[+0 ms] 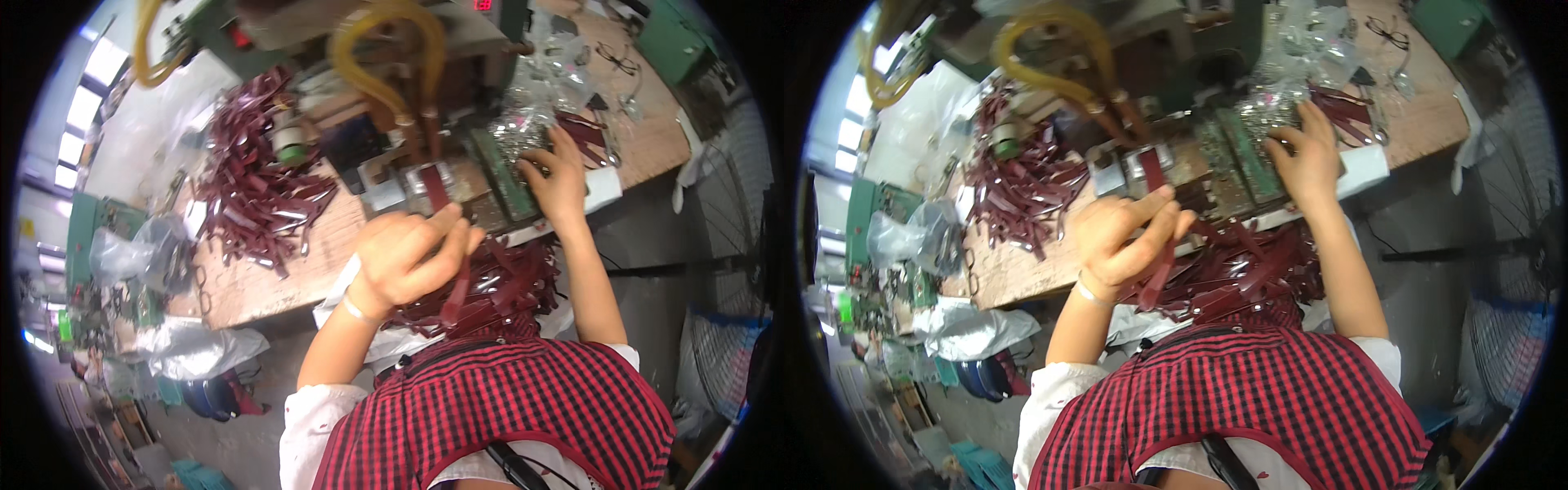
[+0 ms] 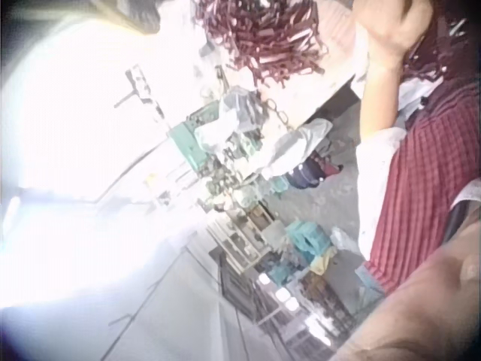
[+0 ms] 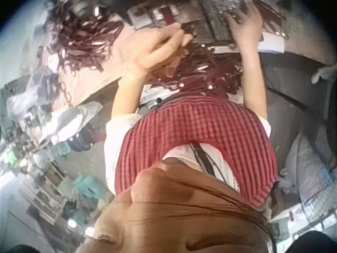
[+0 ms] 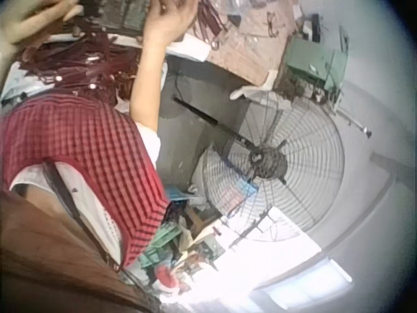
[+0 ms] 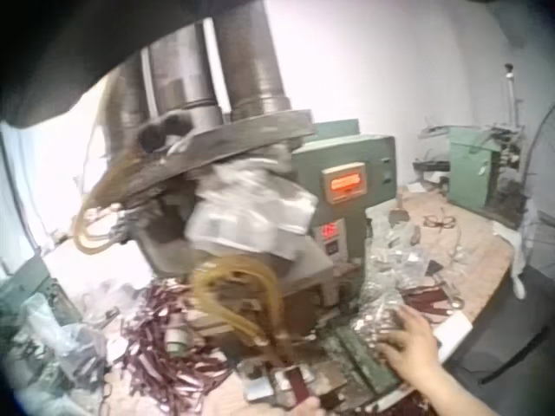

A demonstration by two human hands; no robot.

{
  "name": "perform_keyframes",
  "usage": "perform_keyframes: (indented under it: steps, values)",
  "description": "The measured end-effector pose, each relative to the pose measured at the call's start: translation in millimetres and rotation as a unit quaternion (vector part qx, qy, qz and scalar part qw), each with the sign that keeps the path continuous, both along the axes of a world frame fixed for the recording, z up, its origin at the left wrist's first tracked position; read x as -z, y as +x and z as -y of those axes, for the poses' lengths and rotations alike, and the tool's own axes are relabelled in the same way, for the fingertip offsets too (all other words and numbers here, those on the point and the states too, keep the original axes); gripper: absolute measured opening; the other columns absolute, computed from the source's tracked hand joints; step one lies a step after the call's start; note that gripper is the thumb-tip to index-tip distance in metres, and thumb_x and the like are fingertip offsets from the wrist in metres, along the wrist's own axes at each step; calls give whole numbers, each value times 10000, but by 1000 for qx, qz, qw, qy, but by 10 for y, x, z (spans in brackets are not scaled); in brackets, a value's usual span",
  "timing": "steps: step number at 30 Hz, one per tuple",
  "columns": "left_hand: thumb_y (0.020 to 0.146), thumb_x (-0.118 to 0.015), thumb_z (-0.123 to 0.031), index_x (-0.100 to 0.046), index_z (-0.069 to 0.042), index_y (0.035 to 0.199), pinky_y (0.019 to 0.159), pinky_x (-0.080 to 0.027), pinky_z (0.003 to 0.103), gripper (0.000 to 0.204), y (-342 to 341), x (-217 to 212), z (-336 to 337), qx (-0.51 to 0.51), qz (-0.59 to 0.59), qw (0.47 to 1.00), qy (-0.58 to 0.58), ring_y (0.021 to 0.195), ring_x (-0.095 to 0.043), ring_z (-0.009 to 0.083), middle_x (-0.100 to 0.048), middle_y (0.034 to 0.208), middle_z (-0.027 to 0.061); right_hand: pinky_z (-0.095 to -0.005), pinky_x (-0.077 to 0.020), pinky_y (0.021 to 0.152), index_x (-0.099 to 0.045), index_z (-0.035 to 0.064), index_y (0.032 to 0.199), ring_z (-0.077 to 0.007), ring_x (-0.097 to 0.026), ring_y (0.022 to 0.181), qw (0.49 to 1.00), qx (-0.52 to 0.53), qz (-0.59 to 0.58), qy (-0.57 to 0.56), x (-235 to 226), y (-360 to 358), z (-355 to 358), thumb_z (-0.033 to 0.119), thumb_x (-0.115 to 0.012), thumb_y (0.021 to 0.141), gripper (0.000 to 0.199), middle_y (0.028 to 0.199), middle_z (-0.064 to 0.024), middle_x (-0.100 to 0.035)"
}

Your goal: The person repeatedly picks maroon straps and small metal hardware from piles on the table, inserts the hardware into the strap ends, and places the assembled pieces into a clear plastic bag. The person handles items one at a time and continues this process throughout the clip.

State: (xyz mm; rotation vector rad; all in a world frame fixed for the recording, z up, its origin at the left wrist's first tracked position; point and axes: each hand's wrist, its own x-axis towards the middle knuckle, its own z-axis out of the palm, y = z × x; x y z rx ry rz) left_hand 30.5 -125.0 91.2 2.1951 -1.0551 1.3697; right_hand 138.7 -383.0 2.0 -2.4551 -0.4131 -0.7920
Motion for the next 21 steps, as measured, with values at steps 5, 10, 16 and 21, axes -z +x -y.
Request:
perform_keyframes:
  steps: [5, 10, 16, 21]
  values:
    - [739, -891, -101, -711, -109, 943, 473, -459, 265, 273, -95, -73, 52, -16, -46, 999, -13, 585, -626, 138, -748, 941, 59, -442, -497, 1001, -781, 55, 933, -370, -641, 1168, 1000, 8, 29, 5, -100, 1, -95, 141, -773, 821, 141, 1195, -173, -710]
    - [765, -862, -128, -744, -90, 983, 484, -444, 279, 251, -330, -29, 54, -49, -105, 991, -62, 561, -587, 133, -758, 1086, 102, -381, -532, 880, -749, 23, 954, -302, -703, 954, 986, -17, -58, 155, -178, 56, -210, 132, -735, 874, 136, 979, -129, -751]
    - [873, -769, -5, -781, -59, 999, 641, -560, 311, 137, -817, -172, -688, -317, -24, 930, -185, 725, -698, 203, -780, 953, 113, -276, -517, 831, -731, 1, 1024, -126, -670, 879, 944, -36, -142, 296, -178, -168, -3, 82, -732, 922, 130, 935, -55, -740]
    - [898, -734, -313, -813, -122, 949, 783, -556, 409, 213, -214, -37, -1838, -591, -308, 740, -89, 870, -726, 301, -754, 977, 91, -264, -514, 857, -742, 1, 1074, -114, -669, 890, 931, -105, -108, 333, -378, -140, -287, 67, -737, 920, 168, 967, -54, -749]
